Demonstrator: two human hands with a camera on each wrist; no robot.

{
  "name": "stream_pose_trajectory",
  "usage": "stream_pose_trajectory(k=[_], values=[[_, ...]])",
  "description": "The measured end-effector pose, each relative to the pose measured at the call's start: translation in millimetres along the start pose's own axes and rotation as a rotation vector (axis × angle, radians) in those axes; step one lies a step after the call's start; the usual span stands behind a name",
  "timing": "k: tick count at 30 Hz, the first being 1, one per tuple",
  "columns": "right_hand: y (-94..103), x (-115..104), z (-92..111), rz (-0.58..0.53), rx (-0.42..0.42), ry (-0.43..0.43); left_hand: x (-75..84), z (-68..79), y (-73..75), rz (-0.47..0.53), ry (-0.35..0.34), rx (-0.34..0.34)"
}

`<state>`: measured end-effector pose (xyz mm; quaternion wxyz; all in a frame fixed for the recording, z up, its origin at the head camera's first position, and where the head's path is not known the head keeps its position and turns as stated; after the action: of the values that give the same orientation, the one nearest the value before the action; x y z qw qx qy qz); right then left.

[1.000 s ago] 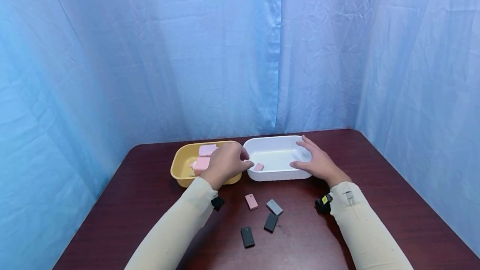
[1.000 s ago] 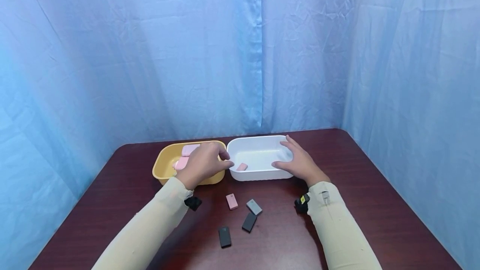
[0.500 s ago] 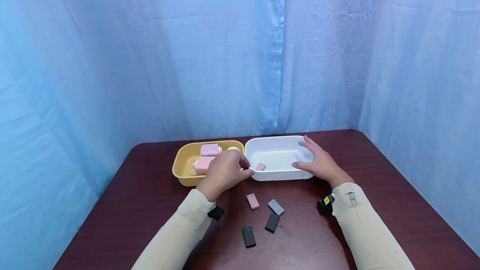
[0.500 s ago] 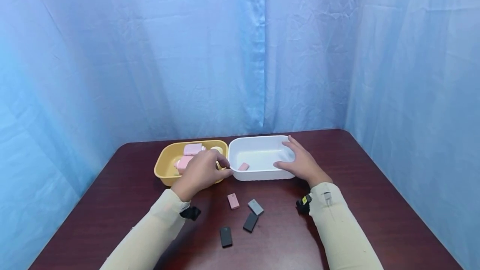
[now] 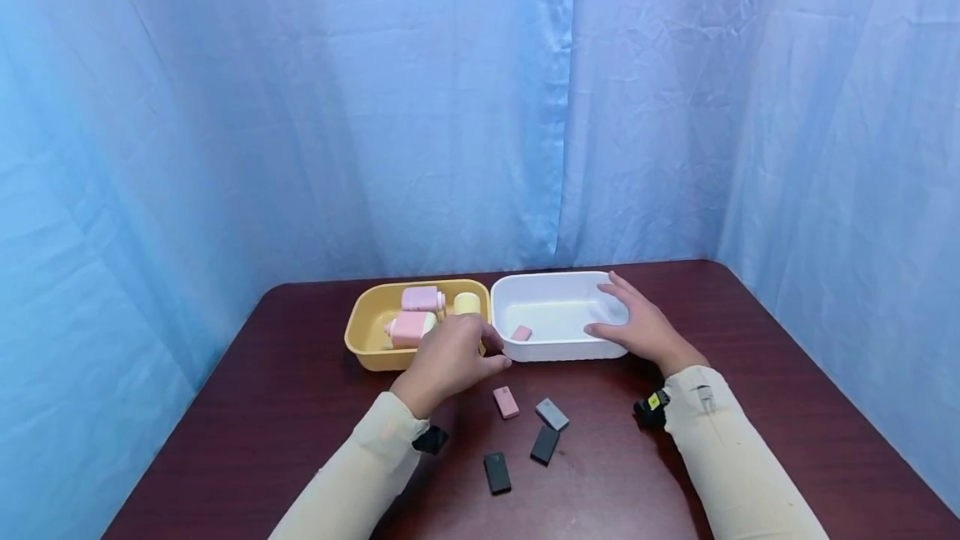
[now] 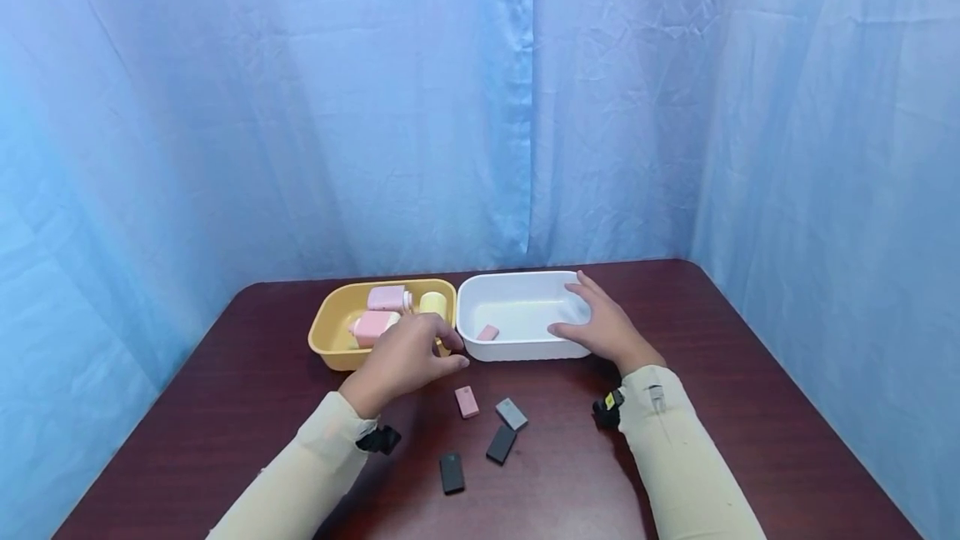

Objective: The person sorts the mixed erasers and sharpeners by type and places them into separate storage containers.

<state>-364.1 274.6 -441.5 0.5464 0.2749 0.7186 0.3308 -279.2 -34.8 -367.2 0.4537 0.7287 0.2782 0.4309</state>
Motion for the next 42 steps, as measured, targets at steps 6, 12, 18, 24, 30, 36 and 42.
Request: stream_pose_trajectory(k=[6, 12, 18, 24, 30, 36, 42], values=[[-0.5, 0.3, -0.4, -0.008, -0.002, -0.003, -2.6, 5.5, -8.5, 0.005, 0.02, -0.057], [0.0, -0.5, -0.5, -0.007, -0.003, -0.001, -4.8, 8.7, -16.6, -0.004, 0.019, -0.089], [-0.6, -1.5, 0.2, -0.017, -0.005, 0.002, -6.0, 11.1, -24.1, -0.002, 0.039, -0.121], [-0.9, -1.6, -0.1, -0.008, -0.007, 0.0, -6.2, 13.5, -32.4, 0.023, 0.067, -0.173], [0.2, 0.0, -2.1, -0.004, -0.008, -0.003, -5.3, 14.7, -40.4, -0.018, 0.03, -0.167], [-0.5, -0.6, -0.6, 0.0, -0.01, -0.002, -4.8, 17.8, -47.7, 0.012, 0.043, -0.207], [0.2, -0.1, -0.4, -0.003, -0.006, 0.003, -4.7, 18.5, -49.8, -0.014, 0.065, -0.236]])
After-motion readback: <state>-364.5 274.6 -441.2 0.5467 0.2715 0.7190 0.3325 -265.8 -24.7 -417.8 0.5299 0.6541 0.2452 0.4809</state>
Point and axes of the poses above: each hand's wrist, its own z-axis away from the middle knuckle, its own y-axis out of the back of the hand, x = y × z, the point moved 4 cm from there along -z, towards the middle knuckle
